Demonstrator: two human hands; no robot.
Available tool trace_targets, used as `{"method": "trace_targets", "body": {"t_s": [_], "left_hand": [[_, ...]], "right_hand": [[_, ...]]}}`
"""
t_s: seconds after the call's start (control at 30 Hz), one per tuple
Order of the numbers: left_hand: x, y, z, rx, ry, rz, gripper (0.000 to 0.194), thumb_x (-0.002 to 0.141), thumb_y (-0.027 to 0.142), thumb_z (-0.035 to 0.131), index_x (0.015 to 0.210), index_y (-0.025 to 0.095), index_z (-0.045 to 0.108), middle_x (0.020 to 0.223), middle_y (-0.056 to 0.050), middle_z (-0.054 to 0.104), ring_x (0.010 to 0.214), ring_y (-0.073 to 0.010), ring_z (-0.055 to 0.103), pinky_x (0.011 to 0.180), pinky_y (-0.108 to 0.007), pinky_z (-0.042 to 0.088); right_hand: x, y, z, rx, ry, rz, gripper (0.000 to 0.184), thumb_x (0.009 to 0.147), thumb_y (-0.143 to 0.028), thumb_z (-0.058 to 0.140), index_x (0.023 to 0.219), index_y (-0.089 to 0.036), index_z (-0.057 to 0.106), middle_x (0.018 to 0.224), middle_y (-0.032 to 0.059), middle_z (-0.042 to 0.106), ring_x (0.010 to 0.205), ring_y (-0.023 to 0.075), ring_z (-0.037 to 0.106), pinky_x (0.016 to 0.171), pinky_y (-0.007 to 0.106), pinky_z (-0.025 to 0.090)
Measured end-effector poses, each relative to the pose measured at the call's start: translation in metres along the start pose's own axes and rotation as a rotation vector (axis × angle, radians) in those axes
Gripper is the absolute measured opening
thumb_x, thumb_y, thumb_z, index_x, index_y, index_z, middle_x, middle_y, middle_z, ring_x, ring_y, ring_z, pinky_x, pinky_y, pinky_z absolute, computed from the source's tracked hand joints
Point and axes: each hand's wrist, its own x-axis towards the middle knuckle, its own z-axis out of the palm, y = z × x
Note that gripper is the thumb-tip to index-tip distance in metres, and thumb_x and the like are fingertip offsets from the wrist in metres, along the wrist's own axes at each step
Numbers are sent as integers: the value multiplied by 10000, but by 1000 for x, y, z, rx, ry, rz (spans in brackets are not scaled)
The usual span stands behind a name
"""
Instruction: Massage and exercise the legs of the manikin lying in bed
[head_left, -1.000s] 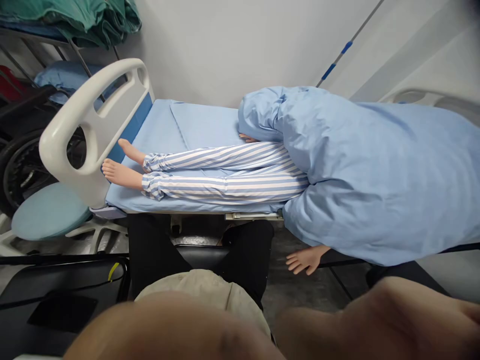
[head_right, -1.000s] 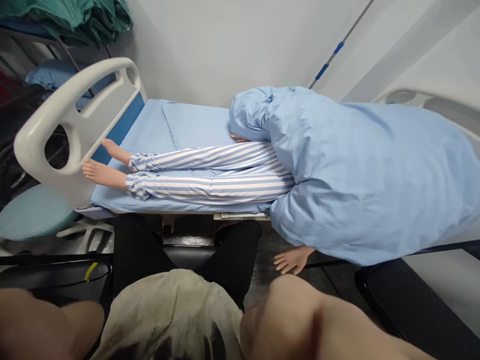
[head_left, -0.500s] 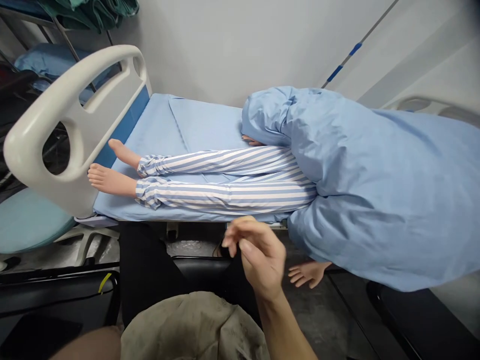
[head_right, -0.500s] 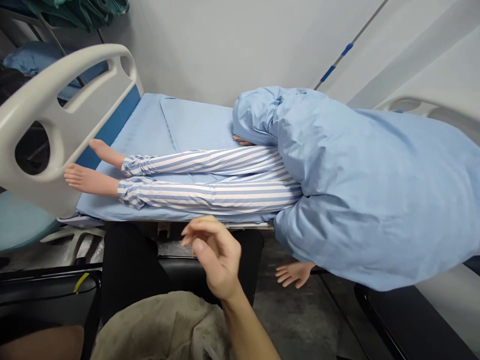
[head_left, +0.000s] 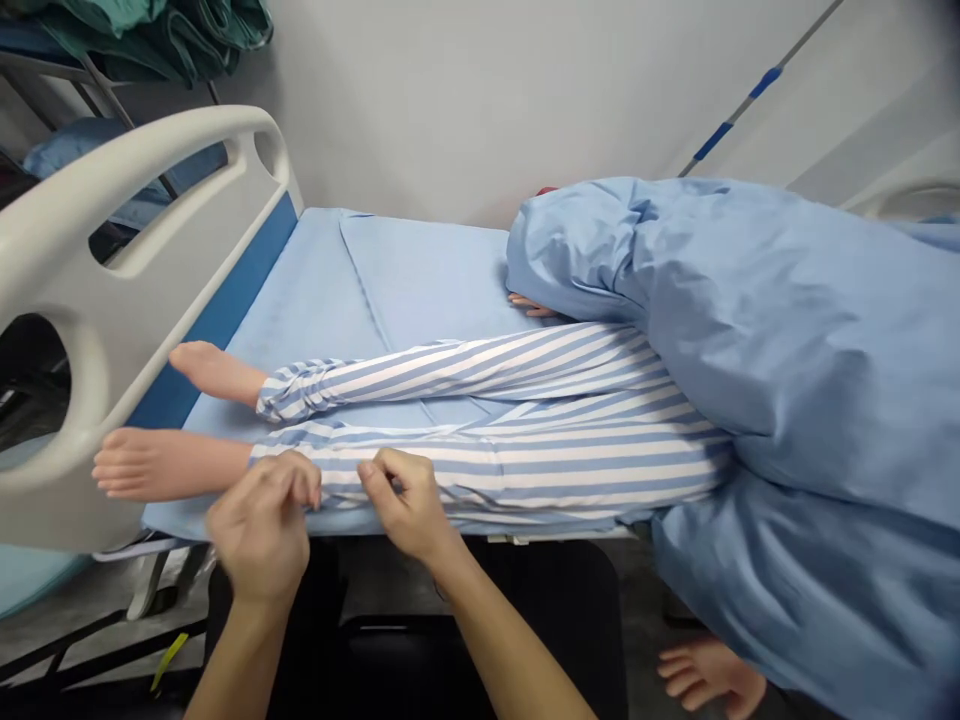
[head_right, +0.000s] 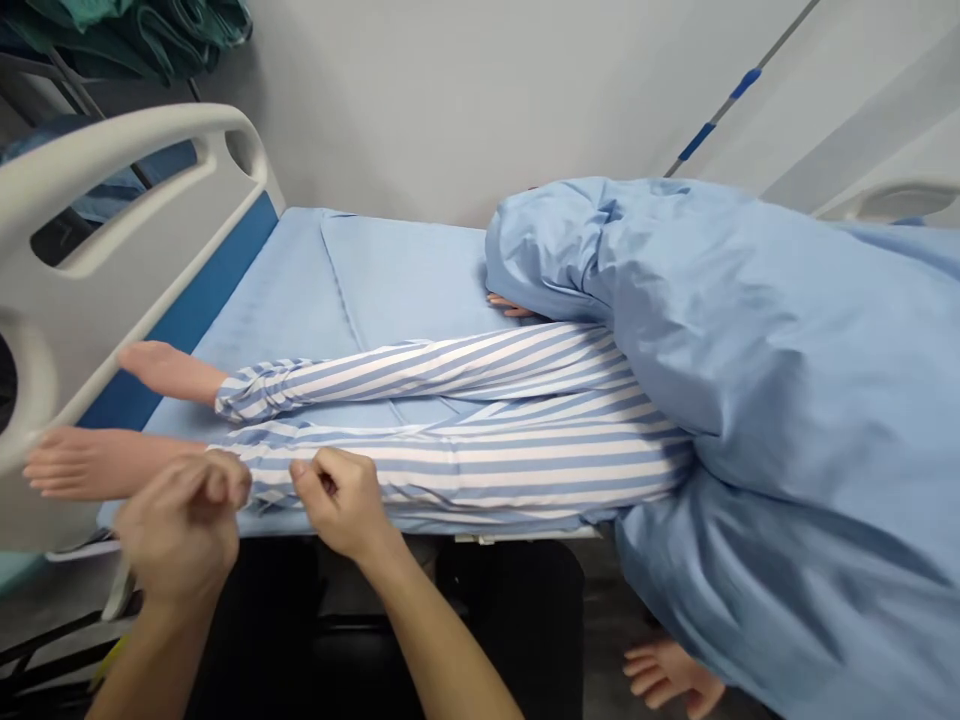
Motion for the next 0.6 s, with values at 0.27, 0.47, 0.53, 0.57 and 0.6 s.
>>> {"method": "trace_targets", "body": {"t_s": [0.27, 0.47, 0.53, 0.57, 0.6], "left_hand": [[-3, 27, 62, 35, -79, -11, 401, 793, 461, 420, 522, 178, 331, 461, 41, 311, 480, -88, 313, 470, -215, 276], [-5, 30, 66, 210, -81, 20, 399, 799, 435, 412, 525, 166, 303, 439, 51, 300, 466, -76, 266, 483, -215, 235], [-6, 29, 65, 218, -65, 56, 390, 802, 419, 410, 527, 165, 300, 441, 51, 303, 471, -77, 263, 489, -216, 231], [-7, 28, 65, 218, -59, 74, 384, 804, 412, 406, 528, 165, 304, 443, 50, 307, 473, -77, 265, 492, -216, 229], [-7, 27, 65, 215, -55, 93, 377, 806, 404, 403, 528, 165, 313, 445, 50, 312, 474, -77, 268, 495, -217, 229]], "right_hand": [[42, 38, 23, -249, -19, 55, 283, 869, -275, 388, 608, -170, 371, 542, -36, 403, 522, 72, 360, 530, 225, 226], [45, 35, 20, -216, -24, 79, 317, 884, -275, 357, 586, -169, 344, 516, -39, 389, 486, 67, 340, 510, 218, 225], [46, 36, 21, -224, -6, 82, 328, 890, -281, 347, 582, -169, 336, 501, -43, 374, 476, 65, 337, 510, 217, 223], [45, 37, 21, -231, 3, 79, 332, 892, -285, 343, 581, -169, 339, 496, -44, 371, 472, 65, 337, 510, 216, 221], [45, 38, 22, -238, 11, 72, 334, 894, -288, 340, 581, -169, 347, 493, -46, 375, 470, 64, 339, 511, 216, 220]]}}
